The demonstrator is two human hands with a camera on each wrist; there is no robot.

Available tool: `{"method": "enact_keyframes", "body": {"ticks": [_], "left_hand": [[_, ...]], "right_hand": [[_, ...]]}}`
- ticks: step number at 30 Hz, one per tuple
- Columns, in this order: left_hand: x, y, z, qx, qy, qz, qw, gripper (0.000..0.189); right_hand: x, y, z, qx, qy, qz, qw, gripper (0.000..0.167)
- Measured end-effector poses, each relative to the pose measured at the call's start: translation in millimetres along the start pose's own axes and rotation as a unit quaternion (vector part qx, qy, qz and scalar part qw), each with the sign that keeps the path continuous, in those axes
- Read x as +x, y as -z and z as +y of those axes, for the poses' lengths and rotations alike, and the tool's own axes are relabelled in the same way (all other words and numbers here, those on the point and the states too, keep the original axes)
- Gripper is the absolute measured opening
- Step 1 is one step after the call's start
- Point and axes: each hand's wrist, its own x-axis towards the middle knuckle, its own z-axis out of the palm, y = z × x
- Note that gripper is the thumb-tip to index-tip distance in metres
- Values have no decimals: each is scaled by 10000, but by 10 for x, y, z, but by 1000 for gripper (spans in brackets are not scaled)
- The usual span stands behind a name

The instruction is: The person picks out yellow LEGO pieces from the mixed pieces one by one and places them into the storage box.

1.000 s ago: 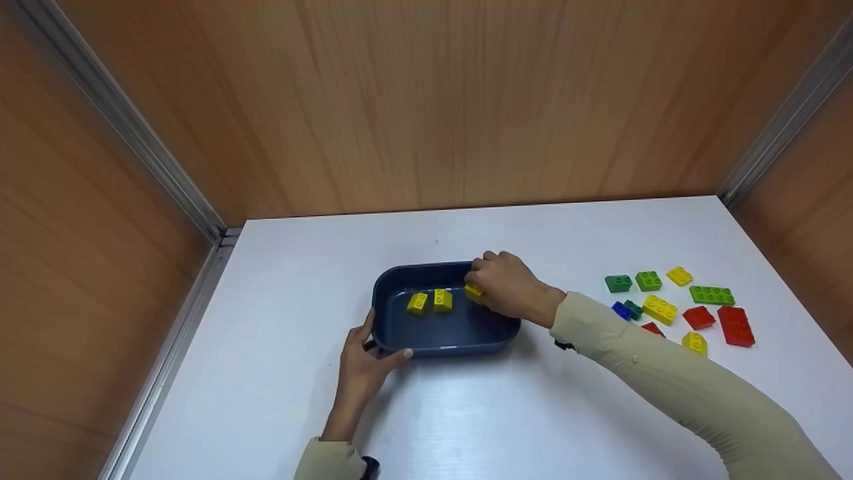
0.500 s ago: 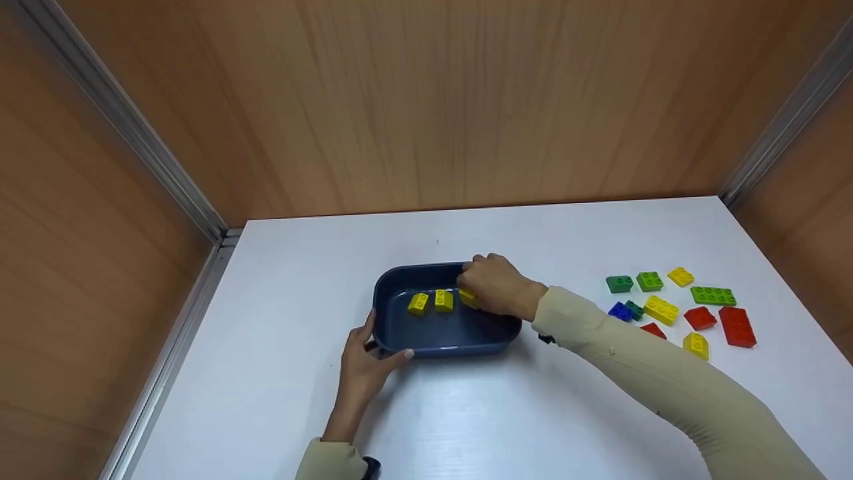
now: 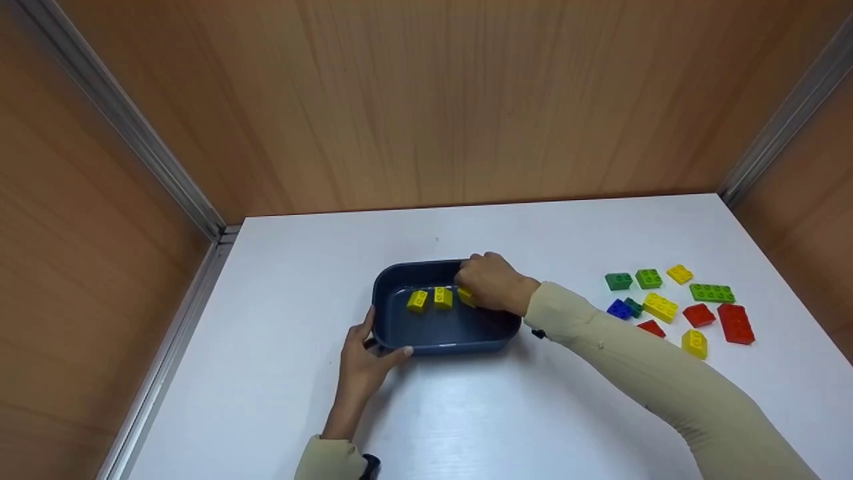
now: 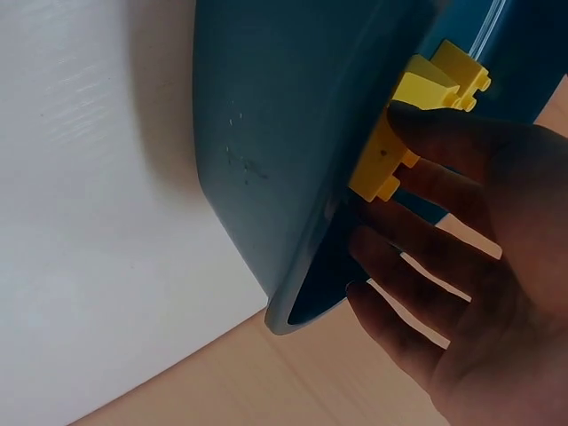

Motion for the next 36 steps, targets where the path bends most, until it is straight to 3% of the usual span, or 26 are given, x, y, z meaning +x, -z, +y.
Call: {"method": "enact_keyframes", "body": {"ticks": [18,36], "left_hand": [[2,-6,7,-113,-60,-3,9999,103],[-4,-5,0,-118,-2,18,9999,103]], "right_hand": [[1,-10,-2,-208,-67,-25,9998,30],[-138,6,74,320,-150,221,9991,38]]}}
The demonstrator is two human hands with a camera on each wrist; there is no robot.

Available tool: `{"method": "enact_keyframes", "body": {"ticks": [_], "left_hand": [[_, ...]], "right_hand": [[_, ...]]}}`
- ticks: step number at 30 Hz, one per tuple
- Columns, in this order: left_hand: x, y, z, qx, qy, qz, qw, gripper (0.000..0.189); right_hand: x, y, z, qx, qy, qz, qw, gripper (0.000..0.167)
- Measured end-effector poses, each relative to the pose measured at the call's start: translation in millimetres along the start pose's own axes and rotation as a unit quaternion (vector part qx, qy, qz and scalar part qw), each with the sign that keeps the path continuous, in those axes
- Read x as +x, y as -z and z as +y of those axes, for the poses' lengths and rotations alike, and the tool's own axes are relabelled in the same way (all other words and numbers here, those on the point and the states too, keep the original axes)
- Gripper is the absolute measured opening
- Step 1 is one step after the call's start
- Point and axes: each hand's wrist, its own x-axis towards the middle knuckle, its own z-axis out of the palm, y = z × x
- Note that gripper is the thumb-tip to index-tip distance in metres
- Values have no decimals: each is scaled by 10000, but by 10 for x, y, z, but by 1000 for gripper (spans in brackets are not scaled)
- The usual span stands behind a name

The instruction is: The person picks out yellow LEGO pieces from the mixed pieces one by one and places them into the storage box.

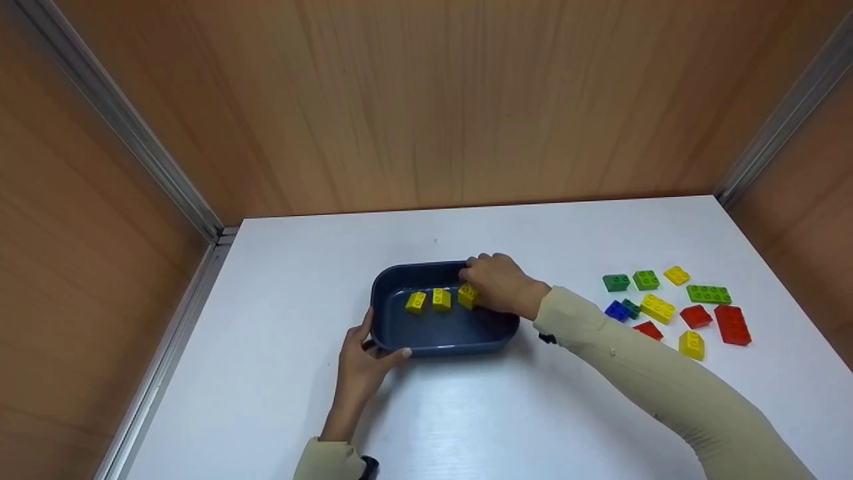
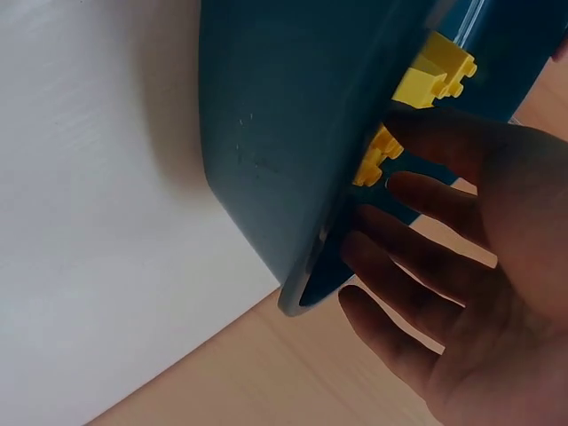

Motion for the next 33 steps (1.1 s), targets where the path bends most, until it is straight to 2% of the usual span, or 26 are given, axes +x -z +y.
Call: {"method": "enact_keyframes", "body": {"ticks": [7,12,18,25,33], "left_hand": [[-11,8,6,65,-59,-15,10000,104],[-12,7,-4,14,-17,-13,10000,103],[-2,6,-23,-7,3,-18,10000,103],[7,9,-20,10,-114,-22,9999,102],[-6,-2,-16,-15,23,-9,10000,102]], "right_hand": [[-91,12,23,-174,-16,295,9994,36],[-169,26,56,-63,-149,469,9988,33],[-286,53,120,24,-358,569,9977,36],[-433,93,214,57,-624,682,9957,42],[-654,110,354,7,-641,1164,9911,38]]}}
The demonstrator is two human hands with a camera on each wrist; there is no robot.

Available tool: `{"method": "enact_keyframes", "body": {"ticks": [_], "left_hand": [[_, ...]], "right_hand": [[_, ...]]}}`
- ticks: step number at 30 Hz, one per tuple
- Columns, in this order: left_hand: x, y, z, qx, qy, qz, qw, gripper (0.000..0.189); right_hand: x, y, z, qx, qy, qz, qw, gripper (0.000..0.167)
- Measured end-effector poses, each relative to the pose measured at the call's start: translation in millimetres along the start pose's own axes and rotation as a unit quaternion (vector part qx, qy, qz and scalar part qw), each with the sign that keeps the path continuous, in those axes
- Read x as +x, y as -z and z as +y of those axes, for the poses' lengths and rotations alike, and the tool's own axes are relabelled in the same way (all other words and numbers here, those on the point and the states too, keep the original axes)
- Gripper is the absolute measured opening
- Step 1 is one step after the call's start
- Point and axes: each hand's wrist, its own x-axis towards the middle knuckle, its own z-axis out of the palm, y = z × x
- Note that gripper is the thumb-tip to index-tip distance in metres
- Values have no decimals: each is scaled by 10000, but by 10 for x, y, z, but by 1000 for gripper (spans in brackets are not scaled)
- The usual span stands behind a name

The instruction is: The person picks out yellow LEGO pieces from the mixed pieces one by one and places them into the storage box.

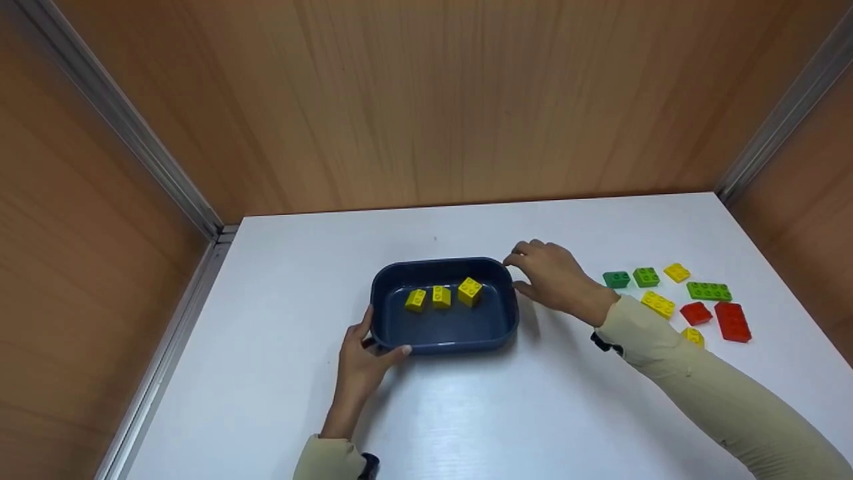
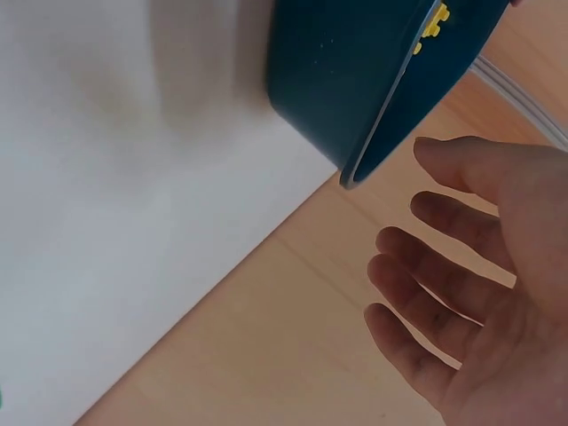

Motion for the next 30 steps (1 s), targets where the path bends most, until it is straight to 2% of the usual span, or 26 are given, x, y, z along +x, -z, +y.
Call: {"method": "enact_keyframes", "body": {"ticks": [7,20,25,30], "left_hand": [[7,2,7,-24,-44,52,10000,103],[-5,2,24,41,34,42,10000,103],[-10,-4,24,51,68,41,10000,103],[-10,-5,22,-12,-28,26,10000,103]], "right_hand": [[-159,-1,156,11,-166,151,9997,38],[-422,24,374,97,-690,61,9976,38],[-518,25,456,93,-796,71,9968,39],[-629,12,542,98,-776,227,9967,38]]}}
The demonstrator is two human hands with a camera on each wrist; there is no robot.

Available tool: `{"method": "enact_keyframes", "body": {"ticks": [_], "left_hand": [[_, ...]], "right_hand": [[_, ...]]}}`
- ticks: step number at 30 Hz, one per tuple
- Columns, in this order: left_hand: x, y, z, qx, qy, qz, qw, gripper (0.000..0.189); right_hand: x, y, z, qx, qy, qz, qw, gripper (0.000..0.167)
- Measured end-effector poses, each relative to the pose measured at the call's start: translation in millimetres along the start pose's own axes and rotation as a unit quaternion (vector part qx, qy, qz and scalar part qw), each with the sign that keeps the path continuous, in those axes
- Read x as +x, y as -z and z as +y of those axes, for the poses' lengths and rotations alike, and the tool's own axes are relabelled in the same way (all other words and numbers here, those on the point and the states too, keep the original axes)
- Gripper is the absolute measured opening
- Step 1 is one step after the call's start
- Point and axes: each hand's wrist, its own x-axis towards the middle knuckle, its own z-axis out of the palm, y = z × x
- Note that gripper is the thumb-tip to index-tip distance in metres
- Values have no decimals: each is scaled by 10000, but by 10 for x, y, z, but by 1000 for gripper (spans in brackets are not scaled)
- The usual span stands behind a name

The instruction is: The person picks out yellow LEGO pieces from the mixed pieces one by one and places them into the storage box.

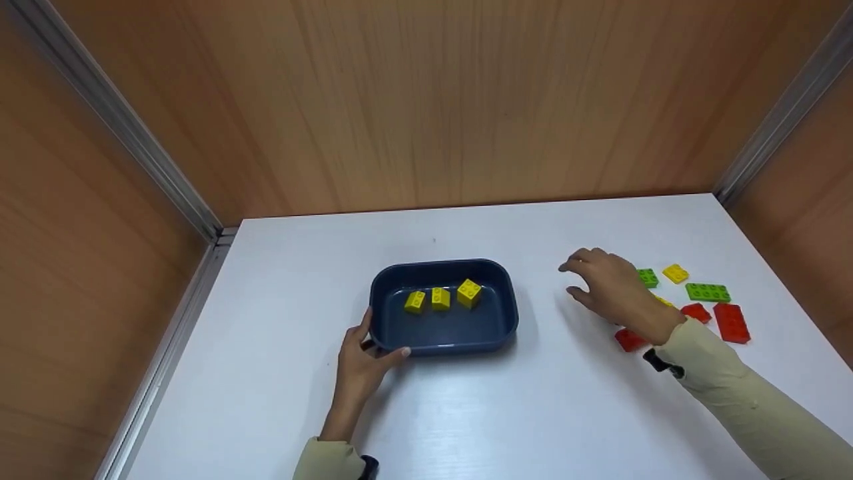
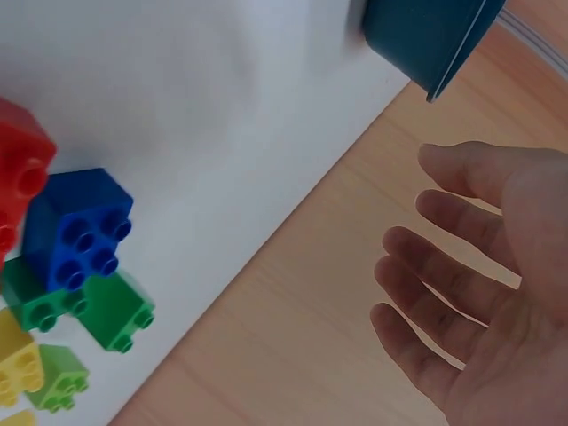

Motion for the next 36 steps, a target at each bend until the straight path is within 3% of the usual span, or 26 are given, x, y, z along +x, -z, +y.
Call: {"method": "enact_keyframes", "body": {"ticks": [10,24,36], "left_hand": [[9,9,-23,5,-38,-5,10000,102],[7,16,-17,32,28,-25,10000,102],[12,17,-32,50,-57,-34,10000,101]], "right_hand": [[-253,-49,271,236,-276,130,9993,40],[-535,-102,580,569,-946,-117,9938,45],[-747,-136,812,638,-1173,-302,9906,47]]}}
